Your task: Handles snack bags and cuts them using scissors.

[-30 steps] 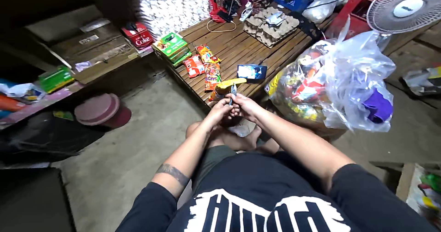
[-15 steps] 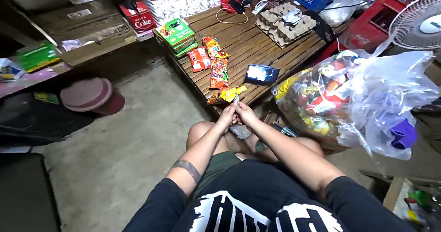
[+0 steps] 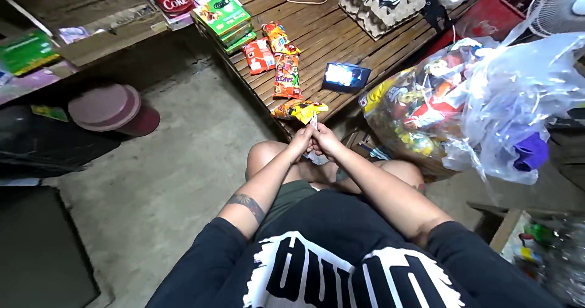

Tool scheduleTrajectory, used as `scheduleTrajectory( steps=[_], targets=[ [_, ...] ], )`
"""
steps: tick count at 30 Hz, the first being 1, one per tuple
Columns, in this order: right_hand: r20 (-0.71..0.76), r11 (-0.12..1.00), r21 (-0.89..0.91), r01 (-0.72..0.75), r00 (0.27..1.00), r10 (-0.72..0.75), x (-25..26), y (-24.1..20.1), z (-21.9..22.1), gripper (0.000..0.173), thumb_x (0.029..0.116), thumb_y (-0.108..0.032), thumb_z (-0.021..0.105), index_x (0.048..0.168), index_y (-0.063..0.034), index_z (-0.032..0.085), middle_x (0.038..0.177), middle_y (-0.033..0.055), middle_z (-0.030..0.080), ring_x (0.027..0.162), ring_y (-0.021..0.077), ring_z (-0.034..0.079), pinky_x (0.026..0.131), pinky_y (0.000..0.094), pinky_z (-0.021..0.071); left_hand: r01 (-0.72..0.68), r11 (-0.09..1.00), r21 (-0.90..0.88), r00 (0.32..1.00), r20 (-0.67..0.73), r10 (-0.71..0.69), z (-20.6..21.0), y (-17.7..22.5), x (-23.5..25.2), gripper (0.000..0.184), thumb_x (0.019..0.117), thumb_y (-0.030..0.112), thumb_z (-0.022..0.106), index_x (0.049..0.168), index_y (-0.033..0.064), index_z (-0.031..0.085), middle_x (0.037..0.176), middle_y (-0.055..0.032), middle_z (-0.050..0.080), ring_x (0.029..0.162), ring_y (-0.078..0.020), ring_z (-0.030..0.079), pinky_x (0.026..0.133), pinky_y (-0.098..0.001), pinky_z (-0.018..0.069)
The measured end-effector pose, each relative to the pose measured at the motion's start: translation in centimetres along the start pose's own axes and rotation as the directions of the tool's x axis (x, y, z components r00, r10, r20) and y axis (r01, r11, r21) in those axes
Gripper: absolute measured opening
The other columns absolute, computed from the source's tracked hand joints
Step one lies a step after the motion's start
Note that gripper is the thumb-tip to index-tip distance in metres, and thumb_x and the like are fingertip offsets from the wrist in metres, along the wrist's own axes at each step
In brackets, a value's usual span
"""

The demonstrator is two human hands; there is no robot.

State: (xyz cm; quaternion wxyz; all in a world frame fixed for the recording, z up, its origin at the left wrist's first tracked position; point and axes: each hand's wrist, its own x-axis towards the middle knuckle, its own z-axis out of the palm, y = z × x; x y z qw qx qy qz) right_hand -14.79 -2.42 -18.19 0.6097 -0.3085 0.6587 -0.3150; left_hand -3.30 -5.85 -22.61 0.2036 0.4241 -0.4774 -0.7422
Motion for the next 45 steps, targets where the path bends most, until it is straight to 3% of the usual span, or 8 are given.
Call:
scheduleTrajectory(
  steps=[5,9,13,21,25,28,34,45],
  targets=[
    [-0.008,0.992,0.111,0.055,0.998,-0.055,-0.6,0.6,0.4,0.034,0.1121,-0.033,0.038,0.138,-0.0128,0.045,0.075,0.0057,0.061,0.058,0.013,0.059,0.051,0.0255,0.0479,-0.035,0.996,-0.082,0.999,0.027,0.037,-0.2,0.3,-0.6,0.053,0.1084,0.054,0.033,0.093,0.0102,0.059,0.059,0.0002,0.048,0.048,-0.0098,0.045,0.049,-0.0249,0.0424],
    [0.05,0.946,0.321,0.042,0.997,-0.061,-1.2,0.4,0.2,0.032,0.1124,-0.022,0.037,0.142,-0.0093,0.043,0.078,0.0063,0.058,0.07,0.0189,0.064,0.074,0.0379,0.0583,0.123,0.958,-0.26,0.992,0.002,-0.127,-0.8,0.6,-0.3,0.053,0.1081,0.056,0.029,0.088,0.0132,0.052,0.058,0.0024,0.044,0.047,-0.0096,0.043,0.048,-0.0241,0.042],
    [0.057,0.916,0.4,0.018,0.997,-0.045,-1.3,0.4,-0.2,0.03,0.1116,-0.02,0.04,0.139,-0.0088,0.045,0.081,0.0063,0.061,0.072,0.0182,0.066,0.076,0.0374,0.0593,0.126,0.954,-0.273,0.992,0.052,-0.116,-1.1,0.3,0.1,0.045,0.1092,0.05,0.035,0.093,0.0133,0.054,0.064,0.0025,0.044,0.053,-0.01,0.046,0.055,-0.0255,0.0471],
    [0.086,0.952,0.303,0.036,0.994,-0.064,-1.4,0.5,-0.5,0.033,0.1128,-0.028,0.035,0.137,-0.0097,0.047,0.076,0.0029,0.058,0.063,0.0133,0.061,0.063,0.0288,0.0552,0.198,0.871,-0.449,0.976,0.173,-0.132,-1.2,0.6,-0.3,0.042,0.1103,0.045,0.034,0.099,0.0086,0.053,0.063,-0.0023,0.051,0.049,-0.0123,0.053,0.049,-0.0253,0.0501],
    [-0.004,0.98,0.195,0.032,0.999,-0.032,-1.2,0.7,0.3,0.039,0.1131,-0.038,0.029,0.129,-0.0088,0.051,0.069,0.0027,0.058,0.052,0.0092,0.053,0.049,0.0229,0.0443,0.241,0.874,-0.422,0.965,0.197,-0.171,-1.2,0.4,0.0,0.049,0.1101,0.048,0.03,0.082,0.0113,0.047,0.056,0.0008,0.044,0.044,-0.0097,0.044,0.046,-0.0229,0.0439],
    [-0.04,0.987,0.16,0.002,0.999,0.005,-1.2,0.7,0.3,0.042,0.1126,-0.041,0.028,0.128,-0.0097,0.051,0.066,0.0019,0.057,0.048,0.0078,0.049,0.045,0.0216,0.04,0.277,0.866,-0.416,0.959,0.176,-0.223,-0.9,0.2,0.1,0.051,0.1102,0.049,0.03,0.081,0.0111,0.046,0.056,0.0006,0.044,0.043,-0.0097,0.042,0.045,-0.0225,0.0415],
    [-0.028,0.99,0.144,0.001,1.0,0.003,-0.7,0.8,0.1,0.038,0.112,-0.042,0.032,0.121,-0.0114,0.052,0.062,-0.0005,0.05,0.044,0.0063,0.041,0.042,0.0205,0.0368,0.308,0.831,-0.463,0.95,0.19,-0.247,-0.9,0.2,0.1,0.053,0.1095,0.051,0.03,0.078,0.0119,0.046,0.055,0.0013,0.041,0.041,-0.0077,0.037,0.041,-0.0202,0.0349],
    [0.004,0.99,0.138,-0.022,1.0,0.022,-0.7,1.0,-0.2,0.038,0.1113,-0.044,0.033,0.125,-0.0132,0.051,0.068,-0.0002,0.057,0.044,0.005,0.042,0.04,0.0193,0.0342,0.29,0.837,-0.463,0.954,0.205,-0.217,-1.2,-0.6,0.4,0.048,0.1101,0.048,0.031,0.079,0.0146,0.047,0.056,0.0035,0.041,0.042,-0.0068,0.036,0.041,-0.0206,0.0348]
  ],
)
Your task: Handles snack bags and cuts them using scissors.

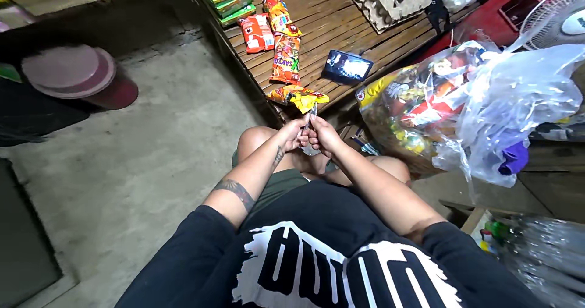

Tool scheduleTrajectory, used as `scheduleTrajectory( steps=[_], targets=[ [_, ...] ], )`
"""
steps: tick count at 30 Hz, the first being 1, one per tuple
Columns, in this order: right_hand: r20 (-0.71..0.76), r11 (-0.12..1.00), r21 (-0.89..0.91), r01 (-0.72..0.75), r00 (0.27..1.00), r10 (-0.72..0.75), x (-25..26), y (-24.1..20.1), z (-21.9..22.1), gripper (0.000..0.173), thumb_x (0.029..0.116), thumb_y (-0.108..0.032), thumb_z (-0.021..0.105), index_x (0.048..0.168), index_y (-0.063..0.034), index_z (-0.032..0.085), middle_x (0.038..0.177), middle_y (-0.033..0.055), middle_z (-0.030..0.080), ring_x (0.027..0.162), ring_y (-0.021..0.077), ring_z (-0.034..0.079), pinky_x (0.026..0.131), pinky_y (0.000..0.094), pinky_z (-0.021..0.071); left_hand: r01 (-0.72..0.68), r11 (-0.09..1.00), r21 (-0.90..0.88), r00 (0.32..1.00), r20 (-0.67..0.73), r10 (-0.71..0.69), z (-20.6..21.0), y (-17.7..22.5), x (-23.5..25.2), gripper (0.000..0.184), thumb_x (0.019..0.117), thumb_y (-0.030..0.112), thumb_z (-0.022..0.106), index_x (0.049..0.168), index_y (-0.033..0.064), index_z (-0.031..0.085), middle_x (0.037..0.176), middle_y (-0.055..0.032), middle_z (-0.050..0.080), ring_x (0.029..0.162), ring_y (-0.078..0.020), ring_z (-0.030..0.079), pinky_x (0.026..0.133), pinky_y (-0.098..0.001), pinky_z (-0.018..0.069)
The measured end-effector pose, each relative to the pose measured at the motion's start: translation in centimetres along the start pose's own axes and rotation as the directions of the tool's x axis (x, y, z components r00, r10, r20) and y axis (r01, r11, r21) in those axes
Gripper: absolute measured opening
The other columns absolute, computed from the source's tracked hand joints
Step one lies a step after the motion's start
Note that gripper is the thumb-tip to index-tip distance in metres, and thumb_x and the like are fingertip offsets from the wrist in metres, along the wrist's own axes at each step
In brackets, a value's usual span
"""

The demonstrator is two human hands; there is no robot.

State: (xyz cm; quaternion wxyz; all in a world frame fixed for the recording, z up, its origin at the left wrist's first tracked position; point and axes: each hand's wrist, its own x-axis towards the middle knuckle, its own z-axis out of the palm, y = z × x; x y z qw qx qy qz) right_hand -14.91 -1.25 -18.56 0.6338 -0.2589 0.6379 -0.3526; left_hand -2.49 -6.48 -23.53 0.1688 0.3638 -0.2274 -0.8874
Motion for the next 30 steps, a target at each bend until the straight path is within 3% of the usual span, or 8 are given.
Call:
scheduleTrajectory(
  steps=[6,9,11,13,15,19,24,30],
  targets=[
    [0.031,0.998,0.042,-0.053,0.998,0.052,-0.4,-1.9,-0.7,0.039,0.1104,-0.048,0.033,0.123,-0.0163,0.053,0.063,-0.0052,0.045,0.045,0.0035,0.038,0.04,0.0184,0.0328,-0.112,0.947,0.301,0.986,-0.086,0.144,1.9,2.2,-4.0,0.046,0.1105,0.045,0.036,0.13,0.0076,0.055,0.087,-0.0064,0.062,0.074,-0.0175,0.064,0.072,-0.0351,0.0568],
    [0.066,0.996,0.018,-0.091,0.994,0.089,-1.3,-2.7,-0.6,0.041,0.1088,-0.05,0.037,0.123,-0.0185,0.057,0.061,-0.0066,0.04,0.042,0.0025,0.036,0.039,0.017,0.0326,-0.185,0.645,0.742,0.932,-0.076,0.355,0.5,2.8,-5.4,0.045,0.1092,0.039,0.046,0.125,0.0023,0.066,0.109,-0.012,0.071,0.1,-0.0212,0.068,0.091,-0.0435,0.0551],
    [0.055,0.998,0.0,-0.071,0.996,0.07,-1.6,-3.0,-0.5,0.039,0.1085,-0.05,0.038,0.124,-0.0202,0.059,0.059,-0.0084,0.036,0.04,0.0009,0.034,0.038,0.0157,0.0315,-0.203,0.321,0.925,0.794,-0.037,0.607,-1.0,2.8,-6.6,0.039,0.1058,0.036,0.053,0.11,0.0042,0.075,0.11,-0.0159,0.073,0.106,-0.0297,0.07,0.098,-0.0558,0.0519],
    [0.049,0.997,-0.015,-0.078,0.996,0.079,-1.7,-3.4,-0.7,0.04,0.1084,-0.05,0.039,0.125,-0.0198,0.059,0.061,-0.0072,0.039,0.042,0.0023,0.036,0.038,0.0167,0.0334,-0.259,0.142,0.955,0.556,0.027,0.83,-2.3,2.3,-6.8,0.028,0.1,0.03,0.063,0.102,0.0049,0.075,0.1,-0.0146,0.072,0.092,-0.0268,0.069,0.086,-0.0486,0.0554],
    [0.028,0.993,-0.079,-0.082,0.996,0.084,-1.9,-3.7,-0.8,0.042,0.1079,-0.051,0.039,0.125,-0.0199,0.061,0.065,-0.0055,0.045,0.045,0.0036,0.041,0.04,0.0174,0.035,-0.24,-0.014,0.971,0.462,0.127,0.878,-2.7,2.4,-6.1,0.036,0.0922,0.027,0.074,0.12,0.0059,0.068,0.118,-0.0167,0.066,0.108,-0.0324,0.064,0.093,-0.0522,0.0532],
    [0.01,0.946,-0.317,-0.067,0.997,0.073,-2.6,-3.9,-1.1,0.045,0.1096,-0.048,0.036,0.136,-0.0198,0.059,0.091,0.0023,0.06,0.064,0.0104,0.055,0.052,0.0234,0.043,-0.338,-0.182,0.923,0.542,0.349,0.764,-3.5,3.8,-3.2,0.057,0.0894,0.007,0.067,0.144,0.0209,0.058,0.159,-0.0051,0.043,0.148,-0.0353,0.037,0.11,-0.0665,0.0378],
    [0.04,0.847,-0.531,-0.035,0.997,0.066,-4.9,-5.4,-3.1,0.045,0.1121,-0.044,0.029,0.136,-0.0185,0.058,0.099,0.004,0.066,0.072,0.0114,0.058,0.06,0.0274,0.0438,-0.59,-0.179,0.787,0.49,0.525,0.696,-2.3,6.1,-2.9,0.044,0.0941,-0.005,0.043,0.126,0.0071,0.07,0.138,-0.0092,0.065,0.139,-0.0294,0.051,0.12,-0.0493,0.0358],
    [0.245,0.872,-0.49,0.003,0.96,0.134,-11.1,-8.1,-5.3,0.037,0.1095,-0.04,0.043,0.122,-0.0096,0.06,0.078,-0.0002,0.064,0.056,0.0029,0.055,0.047,0.0164,0.0424,-0.652,-0.132,0.747,0.6,0.614,0.512,4.0,8.6,-8.6,0.029,0.0994,0.0,0.044,0.118,-0.0056,0.065,0.115,-0.0215,0.068,0.111,-0.0306,0.066,0.1,-0.0494,0.0506]
  ],
)
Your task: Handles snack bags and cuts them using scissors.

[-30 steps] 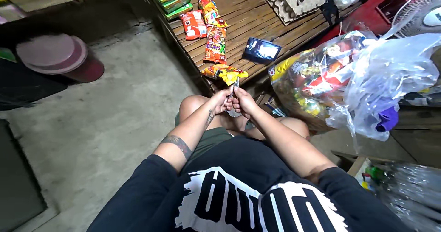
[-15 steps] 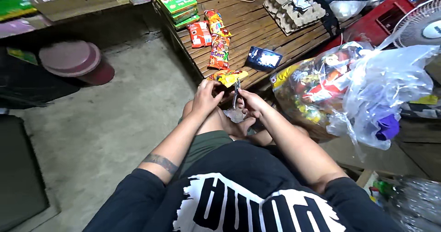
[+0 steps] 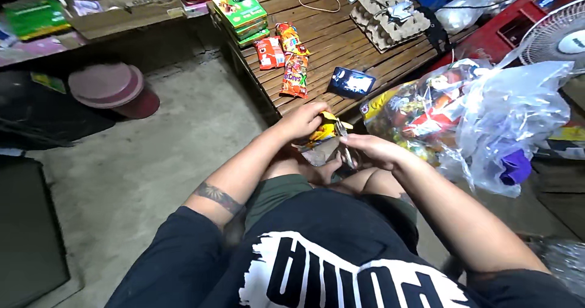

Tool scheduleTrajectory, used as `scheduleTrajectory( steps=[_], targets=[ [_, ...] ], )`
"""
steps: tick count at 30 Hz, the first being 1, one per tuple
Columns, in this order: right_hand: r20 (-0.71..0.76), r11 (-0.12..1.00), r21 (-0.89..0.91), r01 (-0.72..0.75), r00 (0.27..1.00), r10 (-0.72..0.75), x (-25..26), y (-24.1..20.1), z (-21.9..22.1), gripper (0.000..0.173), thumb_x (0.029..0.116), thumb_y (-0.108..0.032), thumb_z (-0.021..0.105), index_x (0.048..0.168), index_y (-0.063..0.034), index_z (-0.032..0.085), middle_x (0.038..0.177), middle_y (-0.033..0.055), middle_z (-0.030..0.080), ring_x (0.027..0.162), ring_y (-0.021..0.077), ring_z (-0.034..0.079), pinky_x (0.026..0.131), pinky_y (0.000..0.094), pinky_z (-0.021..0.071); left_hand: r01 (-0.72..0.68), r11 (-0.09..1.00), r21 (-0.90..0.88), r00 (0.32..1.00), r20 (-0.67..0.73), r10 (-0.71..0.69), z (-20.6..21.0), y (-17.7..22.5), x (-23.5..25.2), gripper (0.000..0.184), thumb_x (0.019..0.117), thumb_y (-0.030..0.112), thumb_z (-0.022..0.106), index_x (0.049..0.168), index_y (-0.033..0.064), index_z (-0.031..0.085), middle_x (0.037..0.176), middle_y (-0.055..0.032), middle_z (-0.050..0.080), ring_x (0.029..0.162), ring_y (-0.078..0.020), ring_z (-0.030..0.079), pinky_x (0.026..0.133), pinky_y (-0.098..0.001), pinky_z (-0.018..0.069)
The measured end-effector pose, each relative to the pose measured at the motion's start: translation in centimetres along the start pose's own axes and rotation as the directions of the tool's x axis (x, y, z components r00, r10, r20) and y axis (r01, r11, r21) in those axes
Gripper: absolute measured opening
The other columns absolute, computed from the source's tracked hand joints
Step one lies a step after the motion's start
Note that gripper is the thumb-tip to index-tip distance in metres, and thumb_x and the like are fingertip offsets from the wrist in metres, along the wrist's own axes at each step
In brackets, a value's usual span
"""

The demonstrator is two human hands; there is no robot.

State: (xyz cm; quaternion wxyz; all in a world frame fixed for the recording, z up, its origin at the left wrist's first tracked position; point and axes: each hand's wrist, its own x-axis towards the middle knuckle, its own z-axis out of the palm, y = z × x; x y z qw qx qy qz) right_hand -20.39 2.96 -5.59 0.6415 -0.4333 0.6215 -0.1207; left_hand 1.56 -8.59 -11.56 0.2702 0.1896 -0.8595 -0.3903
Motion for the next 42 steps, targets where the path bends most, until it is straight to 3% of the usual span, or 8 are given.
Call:
scheduleTrajectory(
  steps=[3,5,14,18,22,25,32,42],
  targets=[
    [0.018,0.985,-0.169,0.02,1.0,-0.017,-3.0,-0.8,-0.3,0.033,0.0922,-0.03,0.072,0.111,-0.0084,0.057,0.078,-0.0019,0.06,0.063,0.0035,0.056,0.059,0.021,0.0478,0.035,0.998,-0.061,0.995,0.095,-0.029,-1.4,2.7,1.0,0.026,0.1048,0.014,0.047,0.119,0.0,0.064,0.109,-0.0154,0.069,0.103,-0.0239,0.067,0.094,-0.0483,0.053],
    [-0.016,0.956,-0.294,0.015,1.0,-0.021,-4.8,-1.8,-0.4,0.039,0.0864,-0.023,0.075,0.115,-0.007,0.054,0.084,0.0004,0.059,0.069,0.0055,0.056,0.063,0.024,0.0479,0.077,0.991,-0.109,0.981,0.186,-0.056,-2.3,3.9,1.4,0.025,0.1046,0.021,0.05,0.118,0.0045,0.063,0.105,-0.0104,0.069,0.096,-0.0185,0.066,0.088,-0.0462,0.0536],
    [0.264,0.947,-0.272,0.172,0.959,-0.099,-6.4,0.4,1.0,0.028,0.0976,-0.017,0.045,0.122,-0.0097,0.058,0.095,-0.0028,0.064,0.081,0.0034,0.061,0.074,0.0229,0.052,0.196,0.913,-0.358,0.863,0.504,0.013,-2.5,6.3,-1.4,0.016,0.0995,0.013,0.052,0.108,0.0027,0.061,0.08,0.0,0.065,0.069,-0.0018,0.06,0.063,-0.0218,0.0513],
    [0.211,0.903,-0.385,0.192,0.971,-0.117,-6.2,1.5,3.5,0.025,0.1007,-0.03,0.058,0.113,-0.0085,0.064,0.086,-0.0037,0.059,0.071,0.0004,0.052,0.065,0.0213,0.0447,0.198,0.937,-0.287,0.827,0.562,-0.003,-2.2,6.7,-2.9,0.016,0.0993,0.013,0.055,0.108,0.0035,0.064,0.085,-0.0021,0.066,0.074,-0.0049,0.061,0.067,-0.026,0.0517],
    [0.129,0.764,-0.615,0.198,0.98,-0.15,-6.1,2.0,5.1,0.038,0.1036,-0.04,0.057,0.113,-0.003,0.062,0.09,0.0104,0.062,0.082,0.019,0.059,0.078,0.0413,0.048,0.164,0.961,-0.224,0.836,0.548,-0.014,-1.9,7.0,-3.9,0.023,0.0971,0.027,0.064,0.107,0.0057,0.064,0.083,-0.0021,0.065,0.075,-0.007,0.062,0.067,-0.0289,0.0517],
    [0.036,0.682,-0.718,0.14,0.986,-0.165,-6.2,1.9,6.0,0.037,0.106,-0.034,0.054,0.122,-0.001,0.06,0.107,0.0201,0.066,0.101,0.0348,0.065,0.092,0.0561,0.0498,0.113,0.97,-0.215,0.867,0.498,0.009,-1.5,7.1,-4.2,0.022,0.1003,0.028,0.064,0.105,0.0064,0.065,0.084,-0.0013,0.066,0.075,-0.0061,0.063,0.068,-0.0278,0.0536],
    [-0.101,0.515,-0.847,0.133,0.91,-0.401,-6.7,2.6,6.9,0.036,0.1004,-0.036,0.059,0.1,-0.0015,0.065,0.089,0.0189,0.068,0.086,0.0388,0.069,0.072,0.0583,0.0534,0.06,0.971,-0.23,0.93,0.367,0.029,-1.4,6.6,-5.1,0.031,0.1046,0.032,0.055,0.088,0.0084,0.063,0.07,0.0043,0.06,0.064,0.0002,0.057,0.058,-0.0194,0.0472],
    [-0.027,0.469,-0.837,0.282,0.835,-0.55,-5.9,3.9,6.9,0.03,0.0952,-0.03,0.063,0.085,-0.0019,0.064,0.074,0.0149,0.064,0.071,0.0344,0.068,0.06,0.0543,0.0519,0.105,0.932,-0.346,0.925,0.378,0.036,-0.9,5.2,-6.0,0.027,0.1039,0.03,0.056,0.091,0.0082,0.066,0.074,0.0058,0.065,0.068,0.0028,0.061,0.063,-0.0165,0.051]
  ],
)
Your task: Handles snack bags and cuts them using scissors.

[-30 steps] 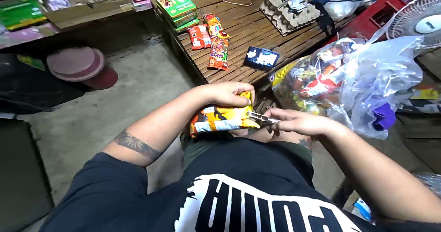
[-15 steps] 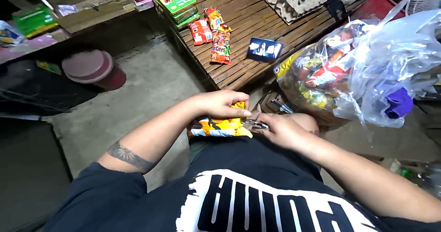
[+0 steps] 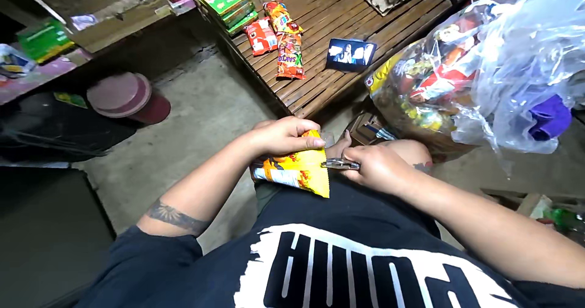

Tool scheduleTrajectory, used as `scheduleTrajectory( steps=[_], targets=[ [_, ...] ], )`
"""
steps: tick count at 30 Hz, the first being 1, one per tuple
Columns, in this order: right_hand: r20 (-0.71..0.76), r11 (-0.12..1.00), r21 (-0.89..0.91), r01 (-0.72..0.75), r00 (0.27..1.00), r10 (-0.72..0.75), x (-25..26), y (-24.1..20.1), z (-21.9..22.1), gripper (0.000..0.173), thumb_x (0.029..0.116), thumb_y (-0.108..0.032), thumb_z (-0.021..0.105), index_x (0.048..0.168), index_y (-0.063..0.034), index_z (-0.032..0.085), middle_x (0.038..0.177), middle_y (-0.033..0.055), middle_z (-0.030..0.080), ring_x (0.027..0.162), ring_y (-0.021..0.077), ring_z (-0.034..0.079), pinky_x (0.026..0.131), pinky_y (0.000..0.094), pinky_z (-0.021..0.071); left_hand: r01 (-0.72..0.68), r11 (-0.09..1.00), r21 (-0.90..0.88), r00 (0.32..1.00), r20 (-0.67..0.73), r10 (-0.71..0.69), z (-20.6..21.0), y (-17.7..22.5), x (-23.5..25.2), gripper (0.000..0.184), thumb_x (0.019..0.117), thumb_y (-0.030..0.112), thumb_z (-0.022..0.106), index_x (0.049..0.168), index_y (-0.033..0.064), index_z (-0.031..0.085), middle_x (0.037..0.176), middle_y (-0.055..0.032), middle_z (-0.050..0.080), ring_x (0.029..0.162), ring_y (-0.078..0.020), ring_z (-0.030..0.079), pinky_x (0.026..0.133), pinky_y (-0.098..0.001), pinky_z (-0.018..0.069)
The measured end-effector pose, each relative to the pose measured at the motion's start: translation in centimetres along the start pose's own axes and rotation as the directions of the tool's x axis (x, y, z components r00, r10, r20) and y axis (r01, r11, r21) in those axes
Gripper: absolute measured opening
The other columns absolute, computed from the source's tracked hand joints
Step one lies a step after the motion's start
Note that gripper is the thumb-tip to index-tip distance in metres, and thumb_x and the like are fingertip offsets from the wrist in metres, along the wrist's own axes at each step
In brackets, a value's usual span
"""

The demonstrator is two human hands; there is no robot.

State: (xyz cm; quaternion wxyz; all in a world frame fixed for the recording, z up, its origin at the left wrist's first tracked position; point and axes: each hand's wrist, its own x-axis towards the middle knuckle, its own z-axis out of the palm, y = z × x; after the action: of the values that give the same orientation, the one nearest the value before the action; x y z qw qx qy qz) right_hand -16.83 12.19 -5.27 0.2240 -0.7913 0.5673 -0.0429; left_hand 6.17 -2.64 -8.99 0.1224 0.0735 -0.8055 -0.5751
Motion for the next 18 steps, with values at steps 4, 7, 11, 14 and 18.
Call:
scheduleTrajectory(
  steps=[4,7,11,14,18],
  targets=[
    [0.019,0.999,0.048,-0.002,1.0,0.001,-0.3,-0.3,0.9,0.029,0.0959,-0.028,0.06,0.085,-0.0013,0.063,0.075,0.0154,0.064,0.07,0.0339,0.067,0.059,0.0532,0.0507,0.046,0.999,-0.01,0.998,-0.032,-0.047,0.9,-1.3,-0.3,0.025,0.101,0.031,0.061,0.095,0.0071,0.067,0.081,0.0045,0.068,0.074,0.002,0.063,0.069,-0.0178,0.0532],
    [-0.007,0.998,0.055,-0.01,1.0,0.01,-0.6,-0.3,1.4,0.027,0.0955,-0.026,0.06,0.086,-0.0012,0.063,0.077,0.0155,0.065,0.071,0.0341,0.067,0.058,0.0532,0.0507,0.052,0.999,0.008,0.989,-0.141,-0.051,2.4,-1.5,-1.0,0.023,0.1003,0.027,0.06,0.101,0.0046,0.068,0.09,-0.0005,0.07,0.079,-0.003,0.066,0.072,-0.0215,0.0566],
    [-0.03,0.992,0.115,-0.047,0.998,0.051,-0.9,0.2,1.8,0.028,0.0966,-0.028,0.057,0.09,-0.002,0.065,0.081,0.0158,0.066,0.074,0.0337,0.067,0.061,0.0534,0.051,0.053,0.997,0.049,0.937,-0.349,-0.032,4.1,0.7,-0.9,0.021,0.089,0.006,0.065,0.108,-0.0025,0.063,0.09,-0.0021,0.067,0.078,-0.0029,0.062,0.074,-0.0196,0.0549],
    [0.093,0.963,0.224,-0.152,0.987,0.134,-1.1,-0.1,1.2,0.032,0.1006,-0.032,0.055,0.105,-0.0032,0.068,0.093,0.0162,0.069,0.086,0.0328,0.068,0.074,0.055,0.0527,-0.03,0.994,-0.101,0.935,-0.354,-0.008,4.5,-1.7,-1.8,0.022,0.0947,0.015,0.066,0.112,0.0037,0.058,0.091,-0.0001,0.068,0.078,-0.004,0.066,0.071,-0.0218,0.0575],
    [0.147,0.925,0.307,-0.223,0.972,0.186,-1.3,0.0,0.8,0.034,0.103,-0.037,0.055,0.112,-0.0062,0.068,0.095,0.0133,0.068,0.087,0.0279,0.066,0.077,0.0513,0.0523,-0.035,0.993,-0.116,0.877,-0.48,-0.025,5.0,-1.2,-2.6,0.017,0.0901,0.014,0.072,0.099,0.0105,0.058,0.084,0.0027,0.067,0.073,-0.0042,0.065,0.066,-0.0222,0.0564]
  ],
)
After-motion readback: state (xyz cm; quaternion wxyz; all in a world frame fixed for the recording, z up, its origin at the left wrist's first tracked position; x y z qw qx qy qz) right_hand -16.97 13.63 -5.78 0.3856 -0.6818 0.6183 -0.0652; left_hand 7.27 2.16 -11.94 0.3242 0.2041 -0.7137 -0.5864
